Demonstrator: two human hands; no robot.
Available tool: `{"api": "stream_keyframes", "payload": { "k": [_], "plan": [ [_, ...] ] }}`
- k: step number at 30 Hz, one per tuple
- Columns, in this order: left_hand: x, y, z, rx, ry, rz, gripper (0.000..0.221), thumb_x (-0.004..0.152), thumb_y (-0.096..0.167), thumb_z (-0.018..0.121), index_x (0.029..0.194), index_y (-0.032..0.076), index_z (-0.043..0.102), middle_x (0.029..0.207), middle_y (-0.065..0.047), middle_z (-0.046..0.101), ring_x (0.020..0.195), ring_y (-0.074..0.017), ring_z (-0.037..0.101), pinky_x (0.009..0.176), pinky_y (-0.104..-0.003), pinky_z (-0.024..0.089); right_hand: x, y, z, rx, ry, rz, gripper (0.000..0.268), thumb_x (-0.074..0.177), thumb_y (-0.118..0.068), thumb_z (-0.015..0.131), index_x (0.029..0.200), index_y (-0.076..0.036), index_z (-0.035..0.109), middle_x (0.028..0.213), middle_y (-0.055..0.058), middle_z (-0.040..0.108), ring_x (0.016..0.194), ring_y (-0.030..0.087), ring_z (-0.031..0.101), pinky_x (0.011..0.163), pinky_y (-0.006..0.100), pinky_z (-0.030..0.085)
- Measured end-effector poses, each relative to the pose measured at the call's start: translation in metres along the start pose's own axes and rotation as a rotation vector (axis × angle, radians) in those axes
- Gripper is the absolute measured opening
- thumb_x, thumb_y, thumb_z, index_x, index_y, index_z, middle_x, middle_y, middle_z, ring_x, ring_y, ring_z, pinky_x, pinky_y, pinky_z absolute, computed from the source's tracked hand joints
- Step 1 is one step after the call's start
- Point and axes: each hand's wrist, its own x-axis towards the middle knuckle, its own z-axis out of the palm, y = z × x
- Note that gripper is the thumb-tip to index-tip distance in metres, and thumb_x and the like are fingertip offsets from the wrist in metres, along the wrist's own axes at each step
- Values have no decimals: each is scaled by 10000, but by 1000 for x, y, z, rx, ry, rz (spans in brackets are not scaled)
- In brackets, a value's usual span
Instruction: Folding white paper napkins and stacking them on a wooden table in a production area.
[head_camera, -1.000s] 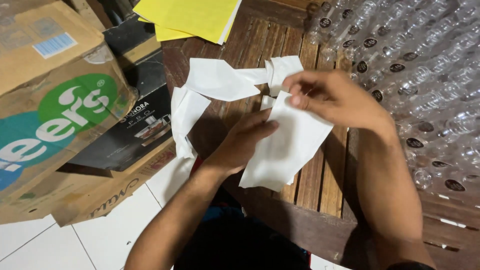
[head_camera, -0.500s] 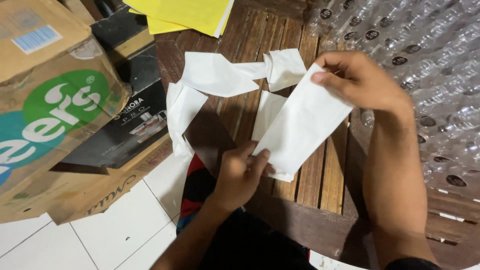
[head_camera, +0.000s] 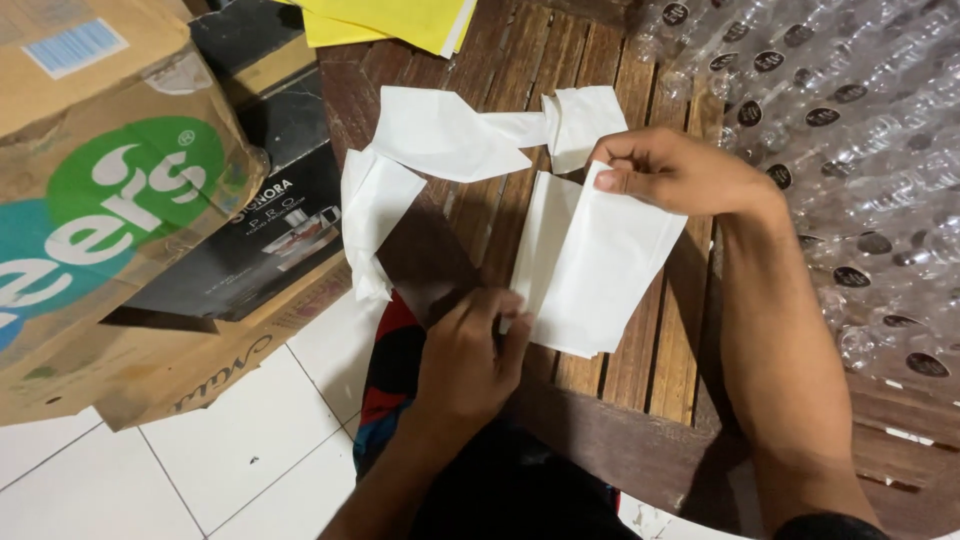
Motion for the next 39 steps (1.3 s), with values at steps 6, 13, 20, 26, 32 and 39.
{"api": "stream_keyframes", "payload": {
  "k": [6,13,20,26,32,39],
  "plan": [
    [1,-1,5,-6,-108,-55,267,921,307,687,1060,79,685,844,-103,682,825,-360,734,660,-444,622,0,-1,-5,88,-29,-14,218,1004,-129,613,821,-31,679,507,-69,461,431,63,418,462,199,387],
    [-8,0,3,-8,-194,-140,188,959,246,623,967,91,728,823,-106,726,790,-353,753,597,-413,623,6,15,2,46,-35,-4,223,996,-111,618,800,-14,666,511,-44,450,451,82,408,458,228,380],
    [-6,2,-4,84,-231,-266,266,977,297,592,966,73,734,781,-119,713,749,-332,751,561,-416,614,23,29,20,-138,23,100,232,987,-113,641,785,-1,667,541,44,517,500,180,481,532,310,415],
    [-4,2,-8,225,-270,-310,255,978,317,582,994,111,730,775,-75,702,740,-304,753,572,-421,617,29,17,29,-228,113,136,174,960,-113,691,834,6,701,592,90,590,554,228,549,574,355,454],
    [1,0,-8,233,-316,-322,272,989,333,562,970,118,728,757,-68,687,719,-294,747,562,-406,614,31,20,34,-299,156,154,133,942,-131,722,864,-23,730,646,129,659,607,274,629,599,381,484],
    [-5,-9,-4,241,-300,-301,313,986,353,556,764,134,591,756,-33,658,671,-338,649,571,-519,457,31,33,30,-276,83,162,135,980,-226,688,967,-97,727,948,-2,769,865,142,692,821,324,526]
  ]
}}
